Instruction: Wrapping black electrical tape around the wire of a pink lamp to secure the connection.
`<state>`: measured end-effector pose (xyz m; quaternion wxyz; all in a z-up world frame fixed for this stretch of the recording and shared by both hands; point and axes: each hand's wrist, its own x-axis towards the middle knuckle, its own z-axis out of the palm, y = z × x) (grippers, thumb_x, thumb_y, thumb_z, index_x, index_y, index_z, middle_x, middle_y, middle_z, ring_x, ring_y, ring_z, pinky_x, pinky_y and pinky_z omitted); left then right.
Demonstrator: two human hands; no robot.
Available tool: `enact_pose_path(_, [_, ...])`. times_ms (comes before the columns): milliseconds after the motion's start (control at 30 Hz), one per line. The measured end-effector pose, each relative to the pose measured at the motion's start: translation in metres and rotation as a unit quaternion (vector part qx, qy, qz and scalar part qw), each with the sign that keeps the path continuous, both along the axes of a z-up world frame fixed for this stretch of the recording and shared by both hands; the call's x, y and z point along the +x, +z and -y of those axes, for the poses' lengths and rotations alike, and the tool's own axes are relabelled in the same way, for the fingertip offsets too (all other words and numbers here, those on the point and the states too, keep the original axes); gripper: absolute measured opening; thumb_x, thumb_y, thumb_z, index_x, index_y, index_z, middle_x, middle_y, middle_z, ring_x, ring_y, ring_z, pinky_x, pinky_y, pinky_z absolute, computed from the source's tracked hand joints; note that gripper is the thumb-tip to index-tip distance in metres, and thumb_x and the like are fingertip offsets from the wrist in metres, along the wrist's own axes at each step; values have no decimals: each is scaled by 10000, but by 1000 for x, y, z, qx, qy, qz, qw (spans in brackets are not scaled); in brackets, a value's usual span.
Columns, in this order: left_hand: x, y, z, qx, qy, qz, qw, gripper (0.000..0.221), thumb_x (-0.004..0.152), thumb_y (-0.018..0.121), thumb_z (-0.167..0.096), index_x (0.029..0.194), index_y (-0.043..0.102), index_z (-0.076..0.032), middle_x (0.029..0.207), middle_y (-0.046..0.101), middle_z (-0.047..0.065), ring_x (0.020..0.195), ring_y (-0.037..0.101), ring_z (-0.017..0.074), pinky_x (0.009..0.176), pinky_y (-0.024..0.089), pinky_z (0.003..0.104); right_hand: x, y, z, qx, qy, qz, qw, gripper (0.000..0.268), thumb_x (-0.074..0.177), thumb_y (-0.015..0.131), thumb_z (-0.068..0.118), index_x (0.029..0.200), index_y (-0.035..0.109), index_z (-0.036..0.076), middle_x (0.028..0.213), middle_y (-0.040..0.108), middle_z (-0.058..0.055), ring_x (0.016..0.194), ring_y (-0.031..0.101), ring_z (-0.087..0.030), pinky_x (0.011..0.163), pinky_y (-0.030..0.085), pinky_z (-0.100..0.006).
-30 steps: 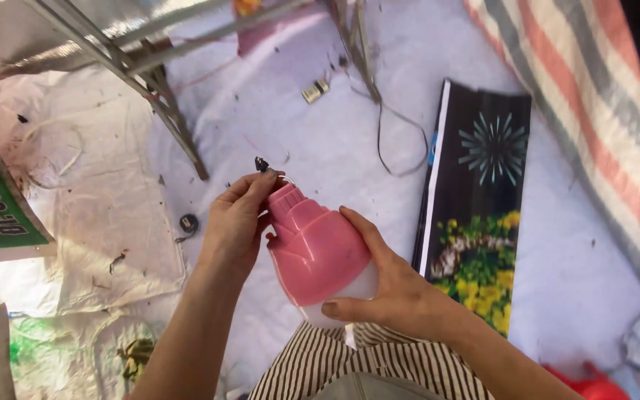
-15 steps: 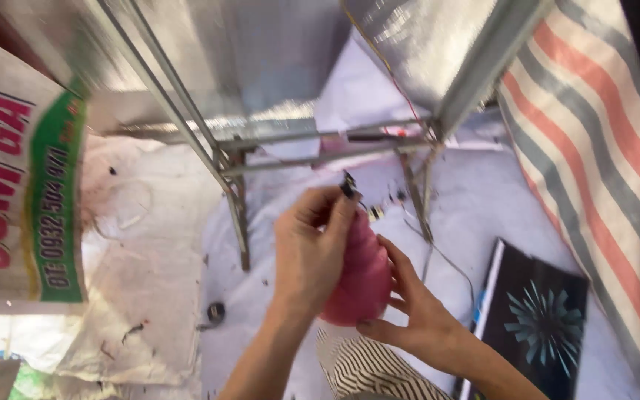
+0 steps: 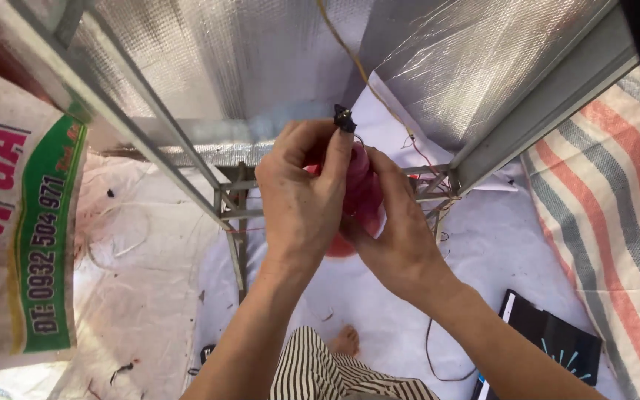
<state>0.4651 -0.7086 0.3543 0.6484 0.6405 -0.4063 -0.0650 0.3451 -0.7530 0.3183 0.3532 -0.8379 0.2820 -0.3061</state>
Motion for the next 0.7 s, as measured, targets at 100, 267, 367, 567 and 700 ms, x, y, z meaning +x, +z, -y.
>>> enact_pose_path(100, [8, 0, 17, 10, -2, 3, 1000, 94, 894, 676, -76, 921, 726, -1, 826, 670, 35, 683, 596, 111, 639, 523, 244, 11, 5, 7, 15, -23, 3, 1000, 875, 767, 784, 75, 1506, 317, 76, 1412, 554, -155, 1254, 606, -296, 1026, 513, -414])
enact_pose_path(267, [23, 1, 49, 7, -26, 12, 1000, 97, 875, 690, -72, 921, 734, 2, 801, 677, 39, 648, 599, 115, 619, 534, 245, 29, -2, 26, 1, -81, -20, 997, 1300, 538, 947, 113, 1573, 161, 116, 1484, 475, -198, 1317, 546, -367, 1072, 461, -484])
enact_pose_path(367, [38, 6, 68, 1, -51, 4, 999, 91, 871, 696, -72, 915, 731, 0, 828, 683, 33, 671, 631, 109, 637, 549, 240, 47, 2, 40, 36, -96, 15, 995, 1223, 591, 896, 97, 1566, 157, 100, 1538, 405, -214, 1366, 509, -378, 1092, 458, -480])
enact_pose_path(567, [96, 11, 94, 70, -131, -32, 988, 213, 857, 712, -169, 1015, 753, -33, 873, 778, 26, 710, 698, 103, 653, 606, 242, 80, 24, 62, 126, -53, 62, 989, 993, 705, 827, 149, 1519, 258, 153, 1407, 601, -124, 1234, 680, -261, 1007, 591, -396])
enact_pose_path(700, [129, -1, 111, 57, -156, -248, 954, 313, 846, 644, -148, 1142, 612, -50, 1107, 679, 77, 1013, 672, 169, 865, 573, 309, 93, 26, 69, 146, -28, 33, 988, 1023, 738, 788, 176, 1558, 176, 160, 1393, 588, -145, 1178, 694, -283, 993, 582, -440])
